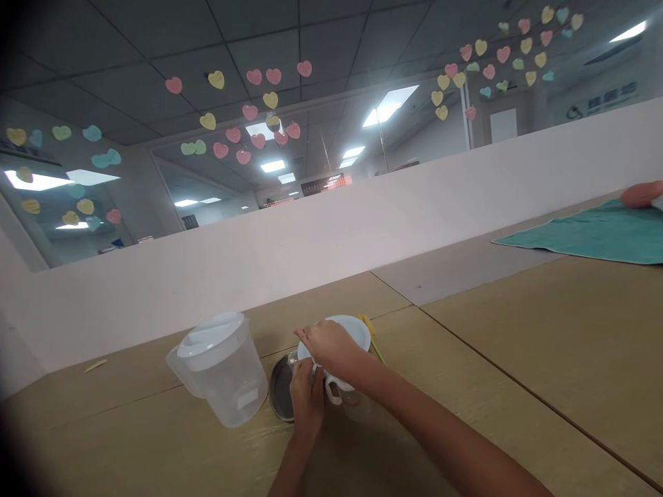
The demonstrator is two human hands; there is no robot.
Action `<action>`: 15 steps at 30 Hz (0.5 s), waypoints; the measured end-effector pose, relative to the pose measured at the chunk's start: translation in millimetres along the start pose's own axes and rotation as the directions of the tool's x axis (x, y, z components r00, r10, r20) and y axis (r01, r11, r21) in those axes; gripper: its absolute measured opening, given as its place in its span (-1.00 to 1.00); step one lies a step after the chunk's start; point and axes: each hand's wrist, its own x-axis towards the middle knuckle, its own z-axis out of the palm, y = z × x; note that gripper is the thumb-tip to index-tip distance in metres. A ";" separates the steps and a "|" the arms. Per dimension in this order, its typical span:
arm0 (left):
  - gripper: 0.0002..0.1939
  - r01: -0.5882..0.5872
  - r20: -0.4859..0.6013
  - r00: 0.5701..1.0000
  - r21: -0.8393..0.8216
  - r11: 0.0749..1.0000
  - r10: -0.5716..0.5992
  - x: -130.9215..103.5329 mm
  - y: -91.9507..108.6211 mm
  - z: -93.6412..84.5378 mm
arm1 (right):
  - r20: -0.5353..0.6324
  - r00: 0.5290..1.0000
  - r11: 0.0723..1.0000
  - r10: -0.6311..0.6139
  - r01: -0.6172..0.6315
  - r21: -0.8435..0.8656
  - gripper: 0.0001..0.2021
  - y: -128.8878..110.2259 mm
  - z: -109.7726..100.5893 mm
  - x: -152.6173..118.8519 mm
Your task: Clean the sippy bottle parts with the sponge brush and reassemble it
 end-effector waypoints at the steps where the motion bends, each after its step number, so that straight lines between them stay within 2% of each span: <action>1: -0.70 0.009 -0.002 1.000 -0.005 1.000 -0.009 -0.3 1.0 -0.3 | 0.023 0.999 0.999 -0.035 0.036 -0.035 -0.78 0.0 2.3 -0.1; 4: -0.68 0.030 -0.020 0.999 -0.021 0.999 -0.030 -1.0 3.4 -1.5 | 0.088 0.988 0.984 -0.128 0.138 -0.116 -0.80 -0.2 10.6 -1.1; 8: -0.70 0.043 -0.039 0.998 -0.043 0.998 -0.044 -2.2 3.2 -1.5 | 0.094 0.984 0.973 -0.149 0.163 -0.163 -0.76 -0.9 23.1 -1.0; 10: -0.70 0.044 -0.045 0.998 -0.039 0.998 -0.046 -2.4 1.2 -0.5 | 0.100 0.983 0.977 -0.155 0.168 -0.133 -0.77 -0.8 22.4 0.6; 13: -0.70 0.022 -0.054 0.998 -0.011 1.000 -0.023 -1.4 -1.4 0.8 | 0.062 0.992 0.993 -0.106 0.103 0.049 -0.78 -2.9 0.2 -1.6; 15: -0.70 -0.002 -0.069 0.998 0.018 1.000 0.003 -0.4 -0.9 1.0 | -0.048 0.998 0.973 -0.047 0.057 0.223 -0.69 -8.8 -29.7 -12.1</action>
